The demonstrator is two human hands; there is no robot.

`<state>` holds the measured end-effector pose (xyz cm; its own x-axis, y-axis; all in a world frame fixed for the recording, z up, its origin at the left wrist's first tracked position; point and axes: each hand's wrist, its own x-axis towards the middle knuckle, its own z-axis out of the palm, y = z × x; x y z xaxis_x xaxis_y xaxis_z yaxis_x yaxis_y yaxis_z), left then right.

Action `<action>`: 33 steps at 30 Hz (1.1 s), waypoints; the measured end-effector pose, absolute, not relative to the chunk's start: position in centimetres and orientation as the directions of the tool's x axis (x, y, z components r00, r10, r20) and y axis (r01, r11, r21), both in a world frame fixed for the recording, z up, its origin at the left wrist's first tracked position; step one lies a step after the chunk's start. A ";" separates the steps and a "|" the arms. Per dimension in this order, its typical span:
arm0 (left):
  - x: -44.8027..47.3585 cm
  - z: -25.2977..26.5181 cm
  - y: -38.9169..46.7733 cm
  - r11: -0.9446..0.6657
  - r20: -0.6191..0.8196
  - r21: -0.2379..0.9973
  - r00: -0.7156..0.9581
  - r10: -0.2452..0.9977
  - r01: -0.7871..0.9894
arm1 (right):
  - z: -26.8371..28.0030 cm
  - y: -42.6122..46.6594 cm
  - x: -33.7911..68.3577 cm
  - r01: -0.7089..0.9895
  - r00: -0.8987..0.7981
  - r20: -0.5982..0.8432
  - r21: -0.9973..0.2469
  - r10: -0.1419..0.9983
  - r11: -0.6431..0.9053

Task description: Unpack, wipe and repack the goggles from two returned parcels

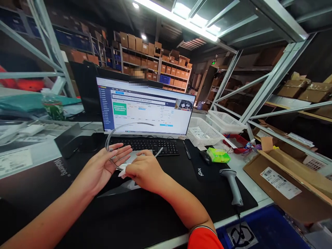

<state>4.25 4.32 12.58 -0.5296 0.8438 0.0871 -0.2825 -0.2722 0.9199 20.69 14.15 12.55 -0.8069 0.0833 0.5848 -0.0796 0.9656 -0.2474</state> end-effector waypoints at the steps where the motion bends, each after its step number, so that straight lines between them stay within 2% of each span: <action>1: 4.2 12.5 4.4 -0.290 0.102 0.918 -0.546 0.831 -0.270 | 12.5 14.4 20.8 -0.094 -0.809 0.580 -0.280 0.091 0.955; 2: 4.1 12.3 4.4 -0.310 0.125 0.918 -0.562 0.818 -0.247 | 12.5 14.8 21.0 -0.096 -0.794 0.593 -0.344 0.137 0.934; 3: 4.0 12.2 4.5 -0.330 0.154 0.919 -0.576 0.803 -0.215 | 12.5 15.2 21.3 -0.086 -0.753 0.617 -0.440 0.231 0.894; 5: 4.1 11.8 4.5 -0.365 0.219 0.921 -0.593 0.775 -0.136 | 12.8 16.2 21.7 -0.072 -0.585 0.620 -0.682 0.523 0.728; 7: 4.2 11.5 4.6 -0.385 0.277 0.921 -0.587 0.761 -0.064 | 13.2 16.6 21.6 -0.133 -0.409 0.512 -0.852 0.755 0.506; 8: 4.3 11.4 4.7 -0.392 0.302 0.919 -0.578 0.758 -0.034 | 13.4 16.5 21.3 -0.172 -0.378 0.455 -0.890 0.806 0.421; 9: 4.3 11.2 4.8 -0.400 0.325 0.917 -0.568 0.756 -0.008 | 13.5 16.2 20.8 -0.200 -0.391 0.419 -0.908 0.819 0.369; 11: 4.4 10.8 5.0 -0.420 0.372 0.907 -0.552 0.746 0.044 | 13.6 15.1 19.4 -0.192 -0.469 0.421 -0.907 0.776 0.375; 14: 4.5 10.2 5.0 -0.440 0.450 0.884 -0.535 0.715 0.156 | 13.2 12.7 17.1 -0.124 -0.488 0.550 -0.812 0.678 0.570; 17: 5.1 9.7 4.5 -0.437 0.535 0.844 -0.528 0.659 0.310 | 13.0 11.0 16.2 -0.128 -0.354 0.666 -0.730 0.656 0.672; 20: 5.6 9.3 4.5 -0.416 0.617 0.782 -0.482 0.623 0.463 | 13.7 11.2 16.1 -0.240 -0.240 0.547 -0.834 0.802 0.497; 23: 5.1 9.3 4.7 -0.368 0.660 0.724 -0.431 0.616 0.583 | 14.5 11.6 15.3 -0.360 -0.277 0.391 -0.889 0.878 0.283; 25: 4.7 9.4 4.6 -0.326 0.668 0.698 -0.416 0.618 0.637 | 14.0 10.9 14.8 -0.325 -0.234 0.391 -0.894 0.890 0.308; 29: 4.3 9.7 4.1 -0.256 0.676 0.665 -0.420 0.606 0.702 | 12.2 9.3 14.8 -0.157 -0.136 0.589 -0.807 0.797 0.569; 31: 4.6 9.8 4.0 -0.243 0.688 0.640 -0.402 0.605 0.729 | 12.6 9.7 15.2 -0.152 -0.190 0.558 -0.830 0.808 0.537; 33: 4.9 9.9 3.8 -0.243 0.702 0.606 -0.366 0.611 0.758 | 14.0 10.7 15.5 -0.226 -0.251 0.428 -0.898 0.868 0.377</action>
<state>4.94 3.81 9.87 -0.3658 0.6106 0.7024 0.7576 -0.2429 0.6058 15.47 10.72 13.96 -0.2506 0.8684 0.4279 -0.2256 0.3774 -0.8981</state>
